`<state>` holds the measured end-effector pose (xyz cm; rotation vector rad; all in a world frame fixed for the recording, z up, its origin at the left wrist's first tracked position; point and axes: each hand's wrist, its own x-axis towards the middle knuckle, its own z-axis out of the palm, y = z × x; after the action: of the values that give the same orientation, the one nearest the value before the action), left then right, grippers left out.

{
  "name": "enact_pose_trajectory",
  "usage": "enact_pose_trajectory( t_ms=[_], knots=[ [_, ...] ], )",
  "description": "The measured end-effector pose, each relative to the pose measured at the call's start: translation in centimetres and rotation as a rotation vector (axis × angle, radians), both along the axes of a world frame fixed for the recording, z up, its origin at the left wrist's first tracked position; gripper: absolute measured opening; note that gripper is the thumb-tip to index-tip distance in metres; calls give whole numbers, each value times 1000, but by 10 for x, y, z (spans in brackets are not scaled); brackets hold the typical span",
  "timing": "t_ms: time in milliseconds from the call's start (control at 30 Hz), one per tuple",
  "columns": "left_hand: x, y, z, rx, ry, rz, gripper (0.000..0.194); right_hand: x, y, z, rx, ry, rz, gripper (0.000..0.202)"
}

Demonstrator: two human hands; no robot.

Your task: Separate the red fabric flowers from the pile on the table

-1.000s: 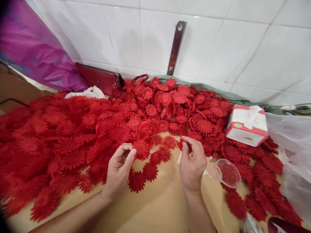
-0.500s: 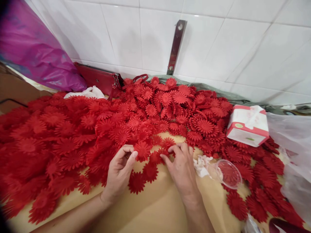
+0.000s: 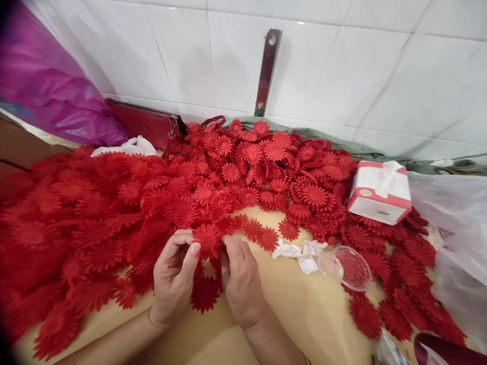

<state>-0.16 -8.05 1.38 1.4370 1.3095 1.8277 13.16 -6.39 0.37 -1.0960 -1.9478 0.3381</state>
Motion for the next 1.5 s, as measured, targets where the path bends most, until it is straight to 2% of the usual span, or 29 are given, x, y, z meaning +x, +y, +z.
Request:
enact_pose_trajectory(
  t_ms=[133, 233, 333, 367, 433, 567, 633, 700, 800, 867, 1000, 1100, 1233, 1367, 1433, 1500],
  knots=[
    [-3, -7, 0, 51, 123, -38, 10, -1, 0, 3, -163, 145, 32, 18],
    [-3, -16, 7, 166, 264, -108, 12, -1, 1, -5, -235, 175, 36, 16],
    [5, -24, 13, 312, 316, -343, 8, 3, 9, -12, -205, 121, 43, 34],
    [8, -25, 15, 310, 299, -433, 6, 7, 13, -13, -164, 100, 64, 40],
    [15, -24, 15, 200, 253, -566, 4, 17, 21, -10, -49, 59, 29, 42],
    [21, -18, 9, -182, 237, -652, 8, 42, 32, 2, 89, -47, -234, 15],
    [20, -15, 6, -289, 249, -656, 11, 53, 34, 5, 91, -204, -378, 14],
    [19, -12, 4, -323, 266, -630, 13, 61, 33, 7, 45, -414, -509, 19],
    [14, -7, 3, -333, 269, -530, 12, 60, 29, 6, -63, -642, -601, 23],
    [10, -3, 1, -326, 231, -428, 11, 52, 25, 5, -114, -659, -564, 15],
    [2, 2, -5, -252, 124, -221, 4, 30, 16, 4, -135, -458, -329, 10],
    [-1, 2, -11, -222, 83, -172, 3, 23, 13, 6, -116, -342, -264, 15],
    [-1, 0, -14, -189, 97, -168, 5, 35, 20, 11, -87, -395, -439, 19],
    [0, -1, -7, -148, 123, -174, 5, 59, 29, 13, -121, -775, -744, 18],
    [2, -4, -1, -135, 139, -203, 5, 69, 32, 12, -133, -887, -804, 20],
    [4, -6, 6, -117, 168, -240, 7, 78, 35, 9, -106, -896, -797, 22]
  ],
)
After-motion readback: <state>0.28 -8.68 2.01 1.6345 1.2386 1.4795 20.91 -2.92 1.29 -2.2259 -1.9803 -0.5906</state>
